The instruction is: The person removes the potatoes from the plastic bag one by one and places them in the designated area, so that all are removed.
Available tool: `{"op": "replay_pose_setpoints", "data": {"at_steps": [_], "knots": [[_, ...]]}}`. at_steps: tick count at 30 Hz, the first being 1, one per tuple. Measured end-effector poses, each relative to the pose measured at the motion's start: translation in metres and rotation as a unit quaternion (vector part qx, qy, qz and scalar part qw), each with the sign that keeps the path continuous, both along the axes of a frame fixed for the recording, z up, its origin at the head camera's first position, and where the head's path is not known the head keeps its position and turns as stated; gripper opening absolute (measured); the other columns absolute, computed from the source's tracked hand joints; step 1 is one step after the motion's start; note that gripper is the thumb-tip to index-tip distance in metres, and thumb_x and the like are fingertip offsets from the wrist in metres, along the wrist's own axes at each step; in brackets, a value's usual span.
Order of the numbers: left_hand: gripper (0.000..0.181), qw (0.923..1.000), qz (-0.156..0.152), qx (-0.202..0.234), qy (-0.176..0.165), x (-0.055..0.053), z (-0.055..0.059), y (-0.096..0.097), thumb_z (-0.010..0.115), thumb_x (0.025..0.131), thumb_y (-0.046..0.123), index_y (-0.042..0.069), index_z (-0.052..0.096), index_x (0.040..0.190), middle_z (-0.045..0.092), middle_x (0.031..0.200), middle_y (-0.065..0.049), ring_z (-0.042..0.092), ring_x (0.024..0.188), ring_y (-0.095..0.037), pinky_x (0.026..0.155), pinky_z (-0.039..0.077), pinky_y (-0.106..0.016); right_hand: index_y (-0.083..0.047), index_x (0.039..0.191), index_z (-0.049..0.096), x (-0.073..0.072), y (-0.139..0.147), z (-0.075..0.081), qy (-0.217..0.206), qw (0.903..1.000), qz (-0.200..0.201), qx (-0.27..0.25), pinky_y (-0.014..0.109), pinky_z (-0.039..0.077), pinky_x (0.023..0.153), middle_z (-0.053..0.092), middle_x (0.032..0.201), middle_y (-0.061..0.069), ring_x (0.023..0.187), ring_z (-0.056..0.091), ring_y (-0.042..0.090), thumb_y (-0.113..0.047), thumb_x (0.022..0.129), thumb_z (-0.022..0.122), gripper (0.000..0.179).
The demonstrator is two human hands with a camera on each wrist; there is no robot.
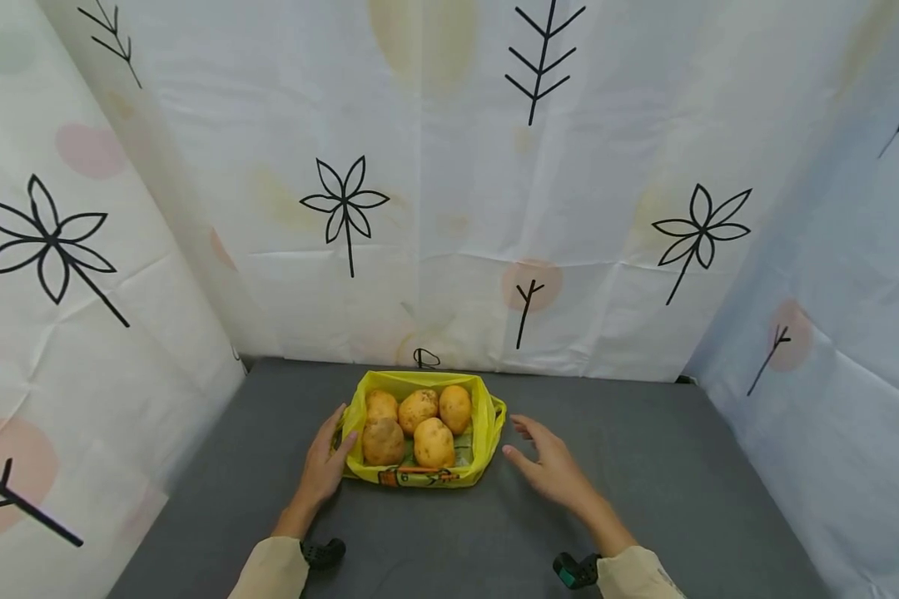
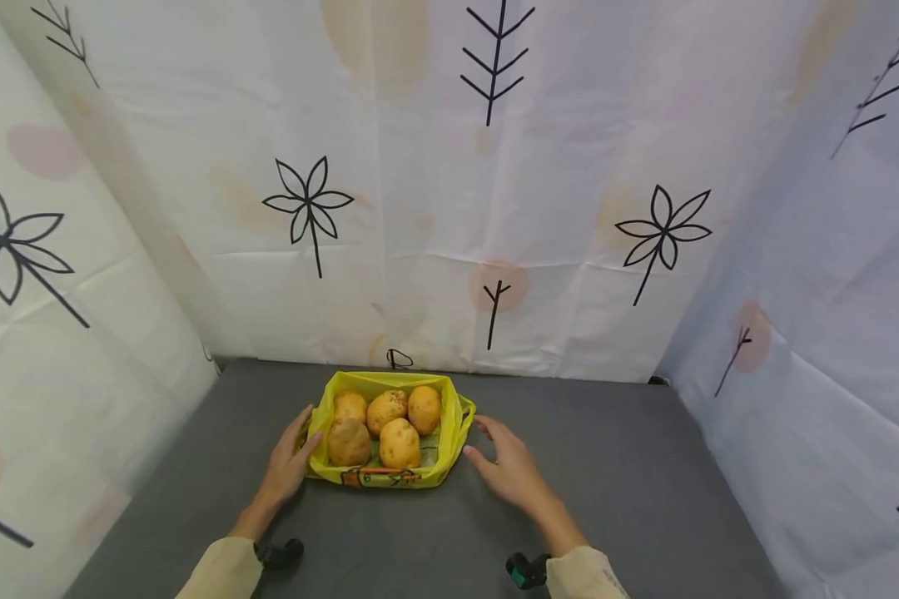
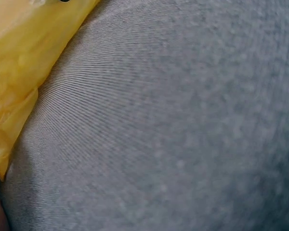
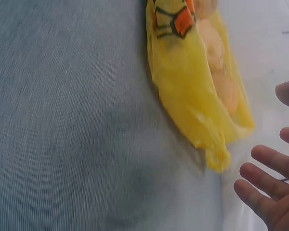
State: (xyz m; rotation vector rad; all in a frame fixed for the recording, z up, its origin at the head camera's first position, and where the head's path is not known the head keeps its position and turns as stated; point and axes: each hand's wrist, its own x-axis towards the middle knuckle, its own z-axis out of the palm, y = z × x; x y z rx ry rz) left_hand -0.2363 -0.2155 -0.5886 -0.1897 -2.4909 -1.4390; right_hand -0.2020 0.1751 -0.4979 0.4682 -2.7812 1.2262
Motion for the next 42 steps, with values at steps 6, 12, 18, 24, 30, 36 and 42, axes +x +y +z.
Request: {"op": "replay_pose_setpoints", "data": {"at_steps": [6,12,18,24,30,36,42], "knots": [[0.056,0.9999,0.007,-0.007,0.01,0.0,-0.004,0.001,0.051,0.108,0.03,0.006,0.038,0.157,0.04,0.155,-0.022,0.036,0.142,-0.044,0.112,0.026,-0.064,-0.001,0.147,0.049,-0.004,-0.019,0.0,-0.005,0.9992,0.025,-0.029,0.056,0.045,0.102,0.057,0.138,0.02,0.126,0.055,0.04,-0.022,0.1,0.067,0.054],[0.052,0.9997,0.01,-0.012,0.018,0.003,-0.003,0.001,0.05,0.109,0.027,0.007,0.041,0.156,0.043,0.154,-0.022,0.039,0.14,-0.045,0.11,0.028,-0.064,-0.002,0.146,0.051,-0.009,-0.037,0.002,-0.013,0.9979,0.044,-0.046,0.059,0.045,0.101,0.057,0.138,0.02,0.125,0.055,0.041,-0.024,0.1,0.068,0.054],[0.051,0.9996,0.014,-0.018,0.015,0.005,-0.001,0.002,0.047,0.109,0.027,0.008,0.041,0.156,0.044,0.153,-0.022,0.04,0.139,-0.046,0.108,0.029,-0.065,0.0,0.147,0.048,-0.015,-0.054,0.006,-0.014,0.9958,0.073,-0.054,0.059,0.044,0.102,0.055,0.139,0.024,0.126,0.054,0.042,-0.021,0.1,0.068,0.055],[0.051,0.9996,0.019,-0.018,0.012,0.005,-0.002,0.001,0.048,0.109,0.027,0.008,0.042,0.156,0.044,0.153,-0.021,0.041,0.138,-0.045,0.108,0.029,-0.065,0.001,0.146,0.05,-0.022,-0.07,0.003,-0.006,0.9932,0.107,-0.047,0.061,0.045,0.098,0.055,0.14,0.023,0.125,0.054,0.043,-0.018,0.098,0.069,0.055],[0.051,0.9993,0.026,-0.027,0.008,0.004,-0.005,0.001,0.047,0.109,0.029,0.01,0.042,0.156,0.045,0.153,-0.021,0.042,0.137,-0.046,0.107,0.03,-0.066,-0.005,0.146,0.054,-0.026,-0.082,-0.009,-0.003,0.9938,0.109,-0.025,0.058,0.048,0.092,0.054,0.134,0.021,0.118,0.056,0.041,-0.023,0.097,0.072,0.055],[0.051,0.9991,0.032,-0.027,0.001,0.005,-0.005,0.001,0.047,0.109,0.03,0.012,0.042,0.157,0.045,0.153,-0.02,0.042,0.137,-0.045,0.107,0.03,-0.066,-0.014,0.149,0.052,-0.031,-0.092,-0.025,-0.012,0.9955,0.092,0.017,0.039,0.045,0.074,0.051,0.119,0.014,0.093,0.055,0.027,-0.032,0.096,0.073,0.06],[0.051,0.9988,0.037,-0.03,-0.008,0.005,-0.002,0.003,0.047,0.109,0.031,0.012,0.042,0.157,0.045,0.153,-0.019,0.042,0.137,-0.044,0.107,0.031,-0.065,-0.014,0.151,0.051,-0.032,-0.101,-0.033,0.0,0.9954,0.091,0.03,0.034,0.042,0.071,0.045,0.122,0.013,0.088,0.049,0.019,-0.032,0.094,0.075,0.064]]}}
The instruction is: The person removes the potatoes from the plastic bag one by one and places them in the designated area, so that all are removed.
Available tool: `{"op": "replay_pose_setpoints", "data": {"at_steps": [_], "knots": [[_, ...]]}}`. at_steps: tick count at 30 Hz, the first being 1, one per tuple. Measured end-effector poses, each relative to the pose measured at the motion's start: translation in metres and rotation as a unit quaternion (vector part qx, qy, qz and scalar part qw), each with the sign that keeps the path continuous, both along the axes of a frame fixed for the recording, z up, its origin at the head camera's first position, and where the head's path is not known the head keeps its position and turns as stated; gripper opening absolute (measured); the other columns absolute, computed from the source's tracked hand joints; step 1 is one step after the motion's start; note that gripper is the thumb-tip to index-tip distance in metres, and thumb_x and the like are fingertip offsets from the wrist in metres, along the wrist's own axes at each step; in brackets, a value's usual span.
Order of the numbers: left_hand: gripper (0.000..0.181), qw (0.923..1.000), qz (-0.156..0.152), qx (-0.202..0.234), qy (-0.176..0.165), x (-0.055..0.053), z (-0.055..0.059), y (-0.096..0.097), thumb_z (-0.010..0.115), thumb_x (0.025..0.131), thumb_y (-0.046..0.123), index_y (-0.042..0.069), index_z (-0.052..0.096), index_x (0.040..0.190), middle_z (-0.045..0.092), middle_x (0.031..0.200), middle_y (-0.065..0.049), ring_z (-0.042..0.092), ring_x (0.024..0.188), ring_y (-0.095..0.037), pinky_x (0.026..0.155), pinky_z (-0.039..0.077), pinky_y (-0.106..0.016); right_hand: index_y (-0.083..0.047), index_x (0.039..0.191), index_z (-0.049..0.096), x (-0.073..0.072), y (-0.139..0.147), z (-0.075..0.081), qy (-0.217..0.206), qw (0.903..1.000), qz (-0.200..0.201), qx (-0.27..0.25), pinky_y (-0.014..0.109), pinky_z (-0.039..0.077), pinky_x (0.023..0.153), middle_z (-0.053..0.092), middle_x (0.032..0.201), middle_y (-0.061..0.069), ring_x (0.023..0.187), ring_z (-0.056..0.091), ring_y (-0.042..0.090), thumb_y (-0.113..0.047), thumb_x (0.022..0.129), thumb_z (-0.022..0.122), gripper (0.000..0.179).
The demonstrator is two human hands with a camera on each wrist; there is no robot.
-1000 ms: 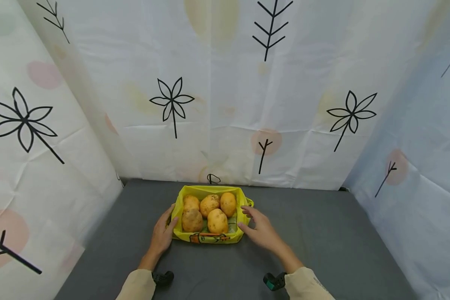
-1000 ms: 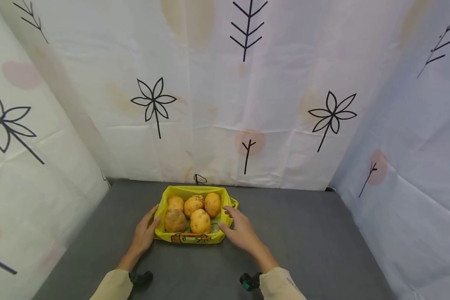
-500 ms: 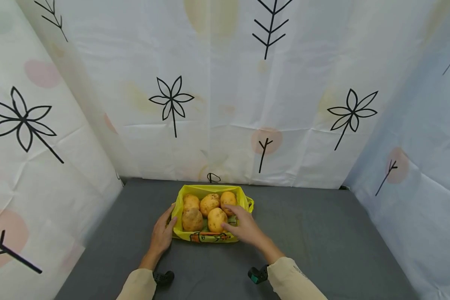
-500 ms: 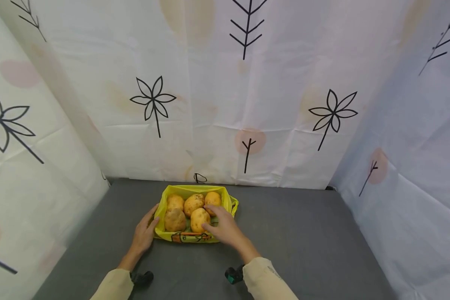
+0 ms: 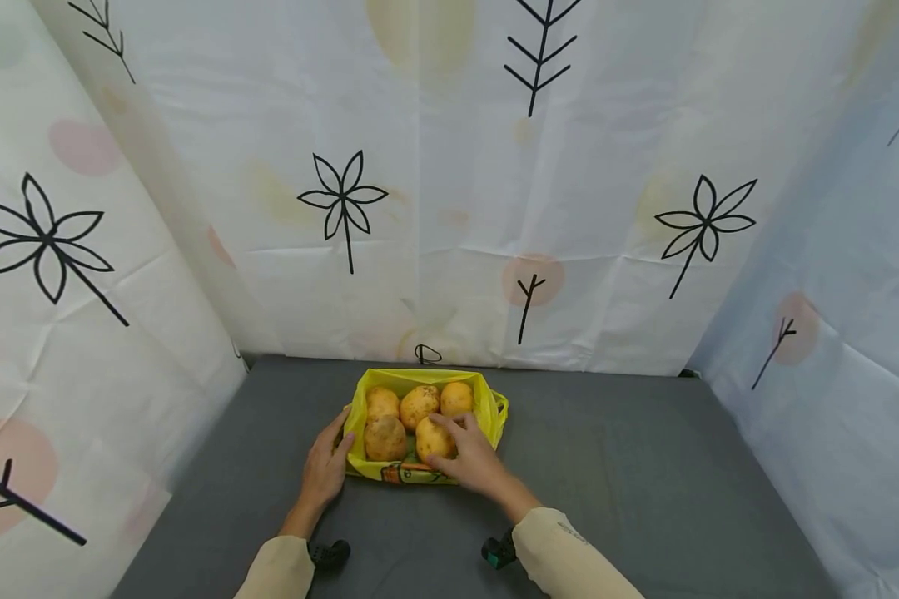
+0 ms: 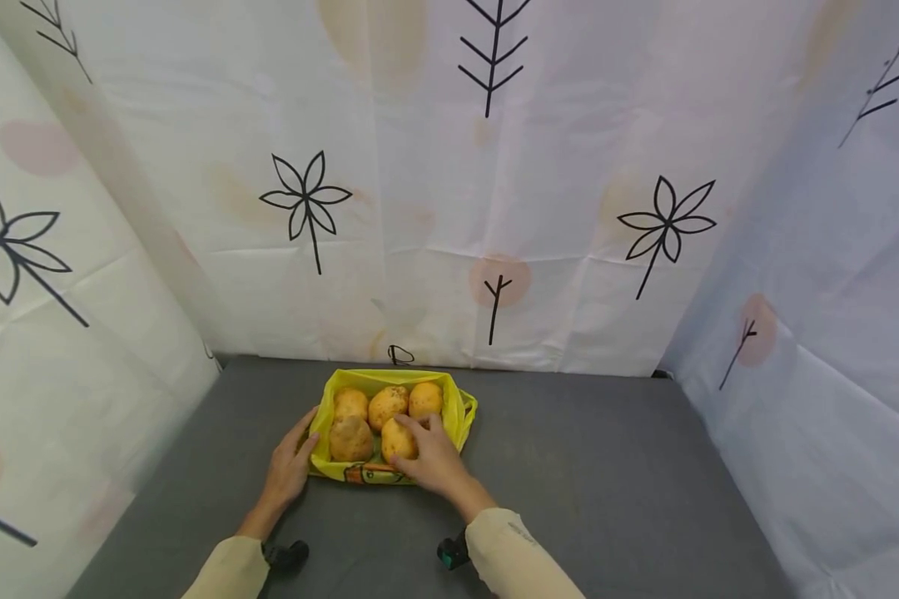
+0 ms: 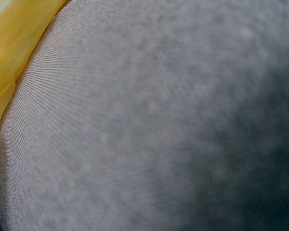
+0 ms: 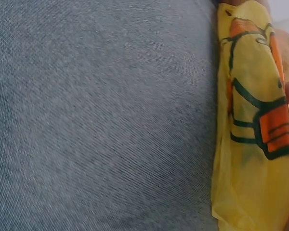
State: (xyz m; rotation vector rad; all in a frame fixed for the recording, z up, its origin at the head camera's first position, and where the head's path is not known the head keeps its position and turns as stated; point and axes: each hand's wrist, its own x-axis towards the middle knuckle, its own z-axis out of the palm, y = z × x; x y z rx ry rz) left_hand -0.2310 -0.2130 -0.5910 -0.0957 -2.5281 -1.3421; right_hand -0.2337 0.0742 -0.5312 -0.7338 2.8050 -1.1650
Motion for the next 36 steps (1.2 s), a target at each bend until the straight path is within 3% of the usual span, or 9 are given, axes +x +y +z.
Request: {"op": "replay_pose_setpoints", "data": {"at_steps": [7,14,20,26,36], "knots": [[0.051,0.9999,0.003,-0.002,-0.016,0.0,0.001,0.001,0.046,0.11,0.03,0.013,0.04,0.157,0.044,0.154,-0.019,0.039,0.139,-0.044,0.109,0.028,-0.065,-0.013,0.151,0.049,0.003,-0.005,-0.005,-0.006,0.9999,0.001,-0.009,0.036,0.045,0.076,0.042,0.12,0.011,0.091,0.05,0.02,-0.028,0.091,0.079,0.068],[0.051,0.9999,0.008,-0.006,-0.009,0.0,-0.001,0.001,0.046,0.109,0.032,0.014,0.042,0.157,0.045,0.154,-0.018,0.041,0.138,-0.043,0.107,0.03,-0.065,-0.014,0.15,0.051,0.003,-0.002,-0.003,-0.028,0.9974,-0.023,-0.062,0.043,0.048,0.079,0.042,0.122,0.013,0.097,0.052,0.024,-0.025,0.089,0.08,0.068],[0.051,1.0,0.008,-0.006,0.001,0.001,-0.003,0.0,0.047,0.109,0.031,0.012,0.043,0.156,0.047,0.152,-0.02,0.044,0.136,-0.044,0.106,0.032,-0.065,-0.012,0.148,0.053,0.0,0.009,0.009,-0.021,0.9915,-0.039,-0.122,0.045,0.051,0.079,0.045,0.125,0.018,0.102,0.053,0.028,-0.028,0.087,0.082,0.069],[0.051,0.9998,0.012,-0.008,-0.011,0.001,-0.002,0.0,0.046,0.109,0.033,0.014,0.043,0.156,0.047,0.152,-0.019,0.044,0.136,-0.043,0.106,0.032,-0.065,-0.014,0.149,0.053,-0.003,0.03,0.024,-0.024,0.986,-0.073,-0.148,0.048,0.056,0.078,0.044,0.128,0.021,0.107,0.057,0.04,-0.024,0.088,0.082,0.068],[0.051,0.9996,0.016,-0.011,-0.019,0.001,-0.001,0.001,0.047,0.109,0.032,0.015,0.043,0.157,0.046,0.153,-0.019,0.042,0.137,-0.043,0.107,0.031,-0.065,-0.01,0.153,0.046,-0.017,0.075,0.039,-0.055,0.9675,-0.13,-0.21,0.046,0.059,0.08,0.038,0.131,0.024,0.116,0.059,0.048,-0.018,0.091,0.079,0.071]]}}
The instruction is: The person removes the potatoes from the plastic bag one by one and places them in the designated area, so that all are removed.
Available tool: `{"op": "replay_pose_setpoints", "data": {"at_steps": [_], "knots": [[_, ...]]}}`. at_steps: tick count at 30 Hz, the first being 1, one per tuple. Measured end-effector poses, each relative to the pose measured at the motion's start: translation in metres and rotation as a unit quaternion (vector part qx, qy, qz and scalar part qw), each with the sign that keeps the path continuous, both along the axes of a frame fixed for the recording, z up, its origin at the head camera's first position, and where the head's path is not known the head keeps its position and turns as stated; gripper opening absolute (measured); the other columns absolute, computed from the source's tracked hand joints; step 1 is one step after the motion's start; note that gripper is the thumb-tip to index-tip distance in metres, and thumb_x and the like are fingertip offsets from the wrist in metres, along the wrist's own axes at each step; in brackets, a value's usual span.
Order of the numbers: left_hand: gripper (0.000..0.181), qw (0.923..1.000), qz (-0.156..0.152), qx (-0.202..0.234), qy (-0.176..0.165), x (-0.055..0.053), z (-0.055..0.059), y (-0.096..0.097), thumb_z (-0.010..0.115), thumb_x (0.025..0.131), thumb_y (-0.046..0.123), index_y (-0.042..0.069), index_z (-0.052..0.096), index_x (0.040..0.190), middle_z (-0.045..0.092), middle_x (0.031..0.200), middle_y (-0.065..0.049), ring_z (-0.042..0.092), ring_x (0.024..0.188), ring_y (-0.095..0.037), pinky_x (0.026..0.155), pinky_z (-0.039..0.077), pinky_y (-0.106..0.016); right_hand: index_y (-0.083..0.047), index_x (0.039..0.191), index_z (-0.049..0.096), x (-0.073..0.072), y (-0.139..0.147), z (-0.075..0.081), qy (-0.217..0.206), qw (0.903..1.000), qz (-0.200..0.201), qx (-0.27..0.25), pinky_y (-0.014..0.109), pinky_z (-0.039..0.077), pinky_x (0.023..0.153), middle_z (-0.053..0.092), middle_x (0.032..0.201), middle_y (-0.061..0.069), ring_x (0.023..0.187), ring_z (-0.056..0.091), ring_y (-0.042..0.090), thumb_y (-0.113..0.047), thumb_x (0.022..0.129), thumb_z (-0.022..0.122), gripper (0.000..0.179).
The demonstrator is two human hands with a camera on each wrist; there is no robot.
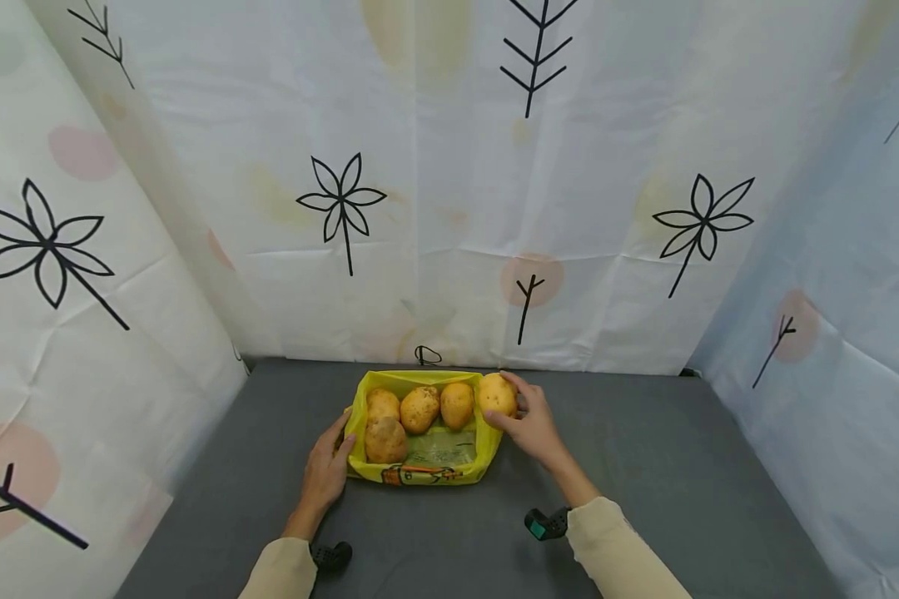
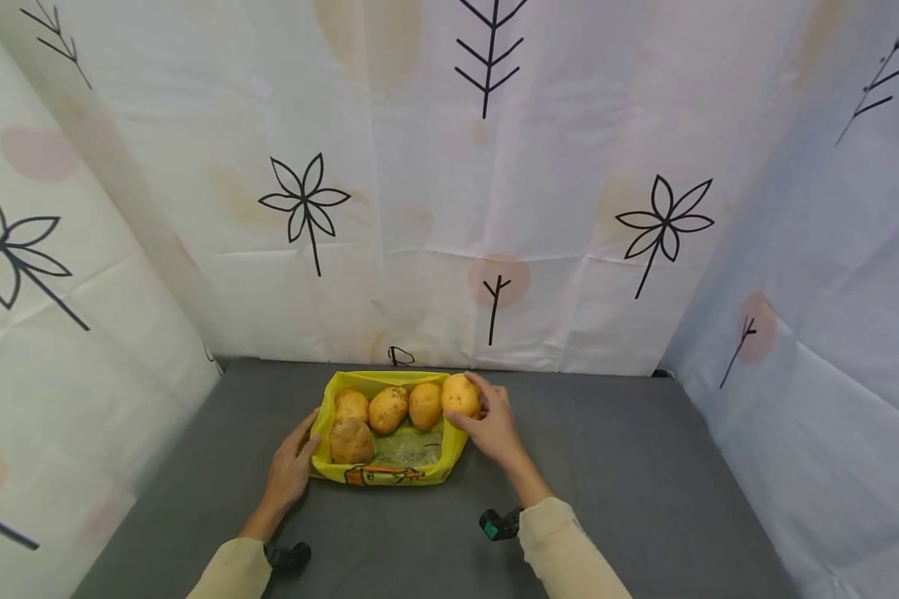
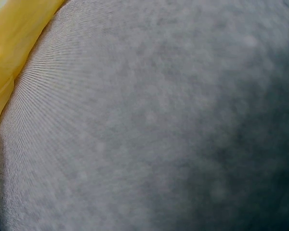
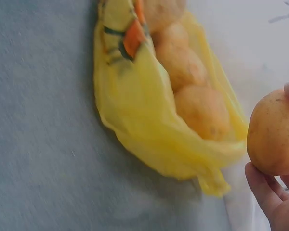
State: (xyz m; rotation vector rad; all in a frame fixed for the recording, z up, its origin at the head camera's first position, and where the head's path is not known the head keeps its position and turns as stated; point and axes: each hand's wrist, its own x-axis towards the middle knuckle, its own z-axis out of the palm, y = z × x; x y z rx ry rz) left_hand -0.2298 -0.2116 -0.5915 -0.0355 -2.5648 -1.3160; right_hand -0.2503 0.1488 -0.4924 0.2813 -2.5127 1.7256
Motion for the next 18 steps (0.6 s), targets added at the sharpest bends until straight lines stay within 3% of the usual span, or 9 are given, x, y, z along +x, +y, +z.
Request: {"op": "replay_pose_setpoints", "data": {"at_steps": [6,11,18], "knots": [[0.051,1.0,0.001,0.0,-0.002,0.0,0.001,0.0,0.047,0.109,0.033,0.016,0.042,0.157,0.045,0.153,-0.018,0.041,0.138,-0.043,0.108,0.03,-0.065,-0.007,0.154,0.043,-0.009,0.024,-0.002,-0.004,0.9992,-0.039,-0.006,0.048,0.058,0.081,0.036,0.133,0.026,0.112,0.059,0.05,-0.015,0.093,0.076,0.07],[0.051,1.0,0.001,-0.001,-0.006,0.0,0.0,0.0,0.046,0.109,0.034,0.017,0.042,0.157,0.045,0.153,-0.018,0.041,0.138,-0.043,0.108,0.03,-0.065,-0.008,0.155,0.041,-0.016,0.039,-0.014,-0.025,0.9973,-0.067,0.017,0.047,0.056,0.083,0.036,0.135,0.026,0.109,0.059,0.047,-0.015,0.094,0.075,0.07],[0.051,1.0,-0.001,-0.001,0.0,0.0,-0.001,-0.001,0.047,0.109,0.033,0.016,0.043,0.156,0.046,0.152,-0.019,0.043,0.137,-0.043,0.107,0.031,-0.065,-0.003,0.154,0.04,-0.021,0.05,-0.032,-0.059,0.9935,-0.09,0.039,0.057,0.051,0.093,0.036,0.135,0.029,0.118,0.052,0.051,-0.012,0.094,0.073,0.069]]}}
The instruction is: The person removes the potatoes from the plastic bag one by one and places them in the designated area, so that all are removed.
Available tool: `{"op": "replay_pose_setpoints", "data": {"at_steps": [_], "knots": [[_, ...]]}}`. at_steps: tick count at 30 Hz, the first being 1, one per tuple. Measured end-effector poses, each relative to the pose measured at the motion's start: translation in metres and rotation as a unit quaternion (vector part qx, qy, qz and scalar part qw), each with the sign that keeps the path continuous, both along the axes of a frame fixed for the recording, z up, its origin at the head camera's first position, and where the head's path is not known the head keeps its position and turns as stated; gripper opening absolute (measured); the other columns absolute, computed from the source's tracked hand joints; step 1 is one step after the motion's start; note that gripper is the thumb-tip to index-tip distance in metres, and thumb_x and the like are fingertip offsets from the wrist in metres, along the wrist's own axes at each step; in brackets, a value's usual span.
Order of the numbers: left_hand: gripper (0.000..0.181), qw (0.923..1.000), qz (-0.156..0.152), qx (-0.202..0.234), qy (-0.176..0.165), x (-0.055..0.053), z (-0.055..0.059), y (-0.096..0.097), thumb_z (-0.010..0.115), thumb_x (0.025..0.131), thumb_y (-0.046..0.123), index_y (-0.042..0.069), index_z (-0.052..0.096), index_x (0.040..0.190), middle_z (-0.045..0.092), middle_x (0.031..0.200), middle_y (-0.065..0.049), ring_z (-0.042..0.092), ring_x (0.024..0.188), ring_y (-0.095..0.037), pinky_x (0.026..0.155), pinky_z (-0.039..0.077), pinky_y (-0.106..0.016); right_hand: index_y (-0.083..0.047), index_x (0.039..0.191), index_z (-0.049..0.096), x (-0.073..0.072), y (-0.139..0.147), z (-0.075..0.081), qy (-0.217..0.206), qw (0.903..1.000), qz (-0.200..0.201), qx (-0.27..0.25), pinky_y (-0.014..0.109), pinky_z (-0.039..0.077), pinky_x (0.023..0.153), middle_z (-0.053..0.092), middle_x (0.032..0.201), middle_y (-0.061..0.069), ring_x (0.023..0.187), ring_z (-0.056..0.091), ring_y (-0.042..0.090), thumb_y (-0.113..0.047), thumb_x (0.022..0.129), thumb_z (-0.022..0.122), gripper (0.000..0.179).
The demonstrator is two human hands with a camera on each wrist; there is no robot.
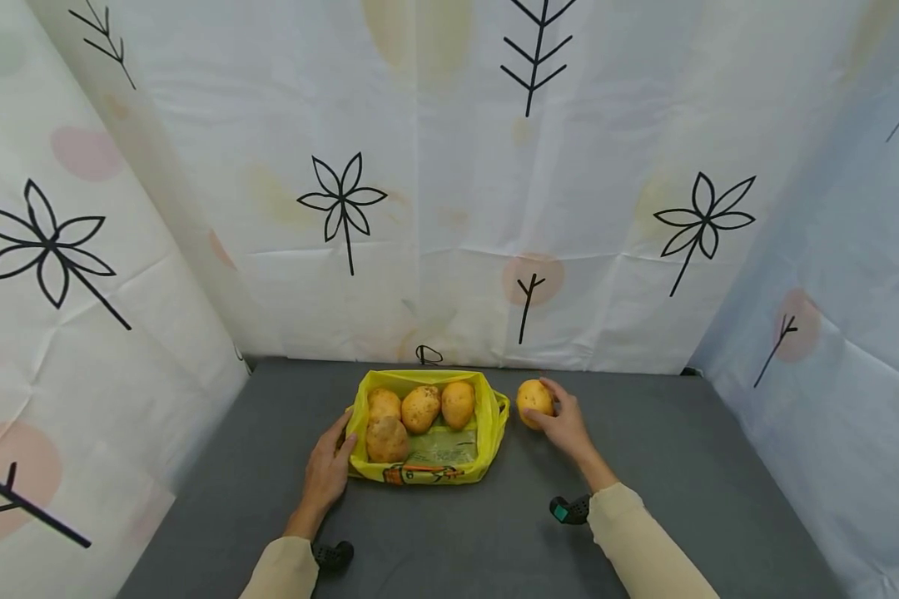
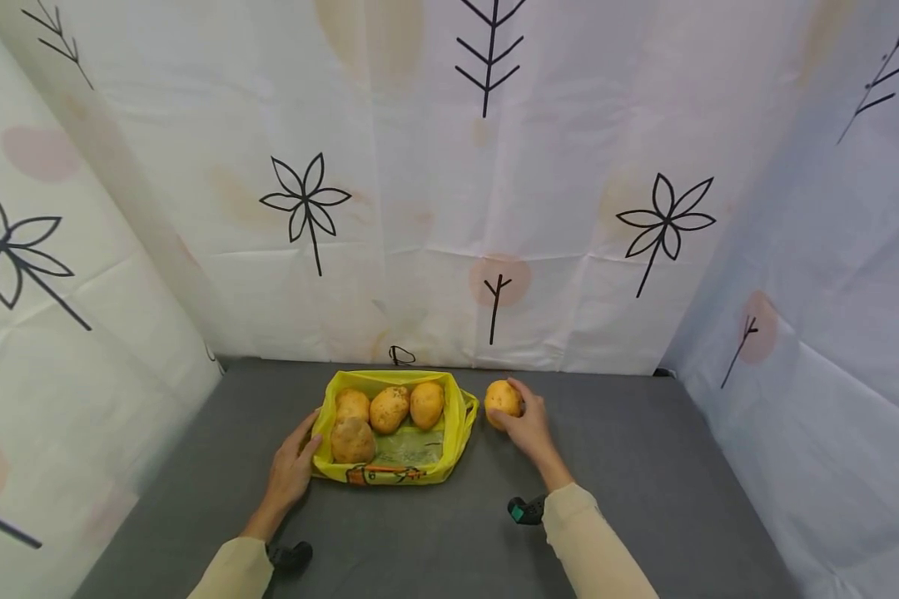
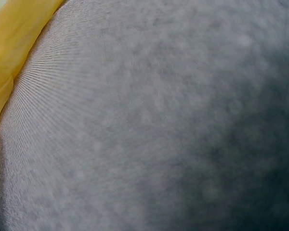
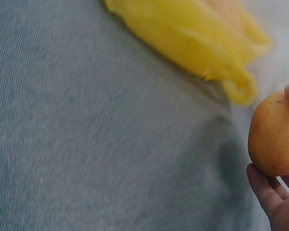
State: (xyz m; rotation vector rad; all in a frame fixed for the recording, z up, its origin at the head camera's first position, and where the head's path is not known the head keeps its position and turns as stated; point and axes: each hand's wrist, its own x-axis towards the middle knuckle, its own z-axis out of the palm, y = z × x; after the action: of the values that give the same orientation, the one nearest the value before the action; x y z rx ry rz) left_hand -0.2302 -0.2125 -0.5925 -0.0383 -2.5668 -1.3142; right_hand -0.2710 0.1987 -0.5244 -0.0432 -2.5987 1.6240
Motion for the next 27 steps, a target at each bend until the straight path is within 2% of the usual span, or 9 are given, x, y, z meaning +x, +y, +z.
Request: {"op": "replay_pose_setpoints", "data": {"at_steps": [6,15,27], "knots": [[0.051,1.0,0.0,0.001,0.0,-0.0004,0.0005,-0.0003,0.048,0.109,0.034,0.016,0.043,0.156,0.047,0.151,-0.018,0.044,0.136,-0.043,0.106,0.033,-0.065,-0.001,0.153,0.041,-0.0031,0.0041,-0.0078,-0.018,0.9994,-0.009,0.03,0.059,0.047,0.097,0.037,0.137,0.031,0.122,0.047,0.048,-0.013,0.094,0.073,0.068],[0.051,1.0,0.002,0.001,-0.007,0.0001,0.0022,0.0002,0.048,0.109,0.033,0.016,0.043,0.157,0.047,0.152,-0.018,0.043,0.137,-0.042,0.107,0.031,-0.065,-0.002,0.148,0.05,-0.0079,0.0024,-0.0084,0.001,0.9929,0.011,0.118,0.06,0.045,0.092,0.044,0.128,0.03,0.11,0.048,0.042,-0.016,0.091,0.076,0.065],[0.051,1.0,0.003,-0.006,-0.007,0.0008,0.0008,0.0005,0.046,0.109,0.034,0.017,0.042,0.157,0.047,0.152,-0.017,0.043,0.137,-0.042,0.107,0.031,-0.065,-0.002,0.15,0.047,-0.0065,0.0011,-0.0101,-0.004,0.9911,0.014,0.132,0.061,0.045,0.092,0.043,0.128,0.031,0.11,0.049,0.044,-0.02,0.092,0.075,0.067]]}}
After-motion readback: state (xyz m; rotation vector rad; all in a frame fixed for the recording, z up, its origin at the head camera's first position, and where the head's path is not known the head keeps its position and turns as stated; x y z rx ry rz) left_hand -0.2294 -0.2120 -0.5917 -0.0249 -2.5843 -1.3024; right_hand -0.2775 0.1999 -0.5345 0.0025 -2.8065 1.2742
